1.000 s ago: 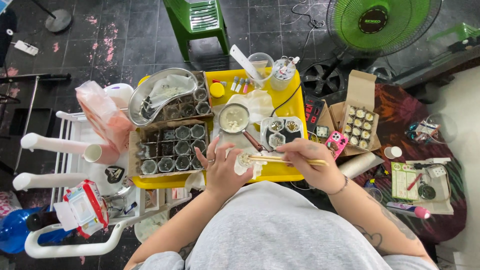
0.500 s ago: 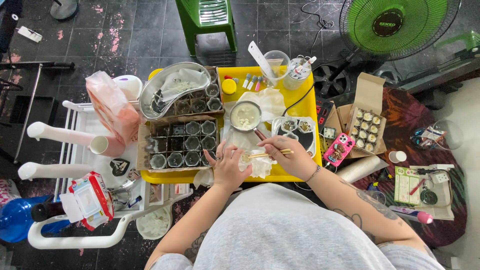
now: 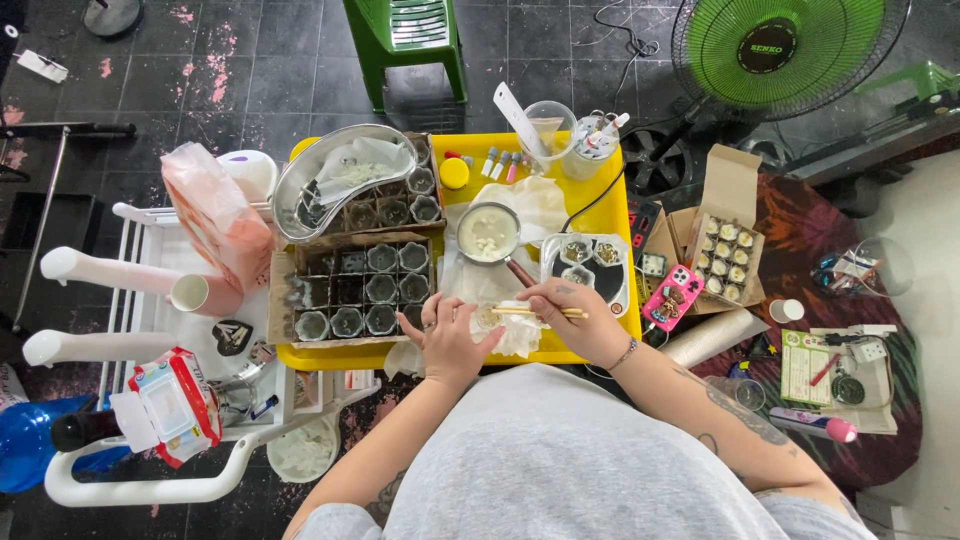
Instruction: Placing wicks into small glass jars using chopsticks and melted wax.
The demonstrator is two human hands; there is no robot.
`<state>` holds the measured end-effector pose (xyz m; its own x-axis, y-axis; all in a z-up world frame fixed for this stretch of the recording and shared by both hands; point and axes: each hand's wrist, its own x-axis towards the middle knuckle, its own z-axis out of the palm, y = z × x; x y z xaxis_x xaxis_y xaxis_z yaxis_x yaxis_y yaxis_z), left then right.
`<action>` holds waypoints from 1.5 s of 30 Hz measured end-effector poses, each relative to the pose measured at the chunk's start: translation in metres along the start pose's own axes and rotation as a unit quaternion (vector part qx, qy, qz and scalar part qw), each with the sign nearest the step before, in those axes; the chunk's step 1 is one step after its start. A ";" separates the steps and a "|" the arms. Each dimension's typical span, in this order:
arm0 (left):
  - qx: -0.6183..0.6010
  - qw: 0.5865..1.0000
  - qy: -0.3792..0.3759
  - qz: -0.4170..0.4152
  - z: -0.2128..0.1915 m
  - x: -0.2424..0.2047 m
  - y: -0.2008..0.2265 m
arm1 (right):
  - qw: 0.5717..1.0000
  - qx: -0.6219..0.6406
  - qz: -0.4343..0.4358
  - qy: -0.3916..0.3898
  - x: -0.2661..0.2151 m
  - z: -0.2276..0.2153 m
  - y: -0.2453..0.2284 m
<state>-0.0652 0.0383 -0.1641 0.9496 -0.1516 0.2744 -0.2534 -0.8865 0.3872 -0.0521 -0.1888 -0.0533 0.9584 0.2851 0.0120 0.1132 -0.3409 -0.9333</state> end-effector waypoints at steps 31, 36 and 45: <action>-0.024 0.952 -0.044 0.303 -0.065 0.069 0.016 | 0.995 0.045 -0.087 -0.025 0.007 -0.076 0.002; -0.028 0.954 -0.027 0.298 -0.074 0.074 0.020 | 0.993 0.120 -0.014 0.008 -0.001 -0.076 0.011; 0.001 0.961 0.008 0.276 -0.075 0.068 0.028 | 0.998 0.005 -0.057 0.018 -0.016 -0.061 -0.029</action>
<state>-0.0219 0.0366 -0.0687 0.6680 -0.5919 0.4510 -0.7170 -0.6742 0.1772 -0.0550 -0.2387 -0.0047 0.9484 0.2891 0.1302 0.2187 -0.2994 -0.9287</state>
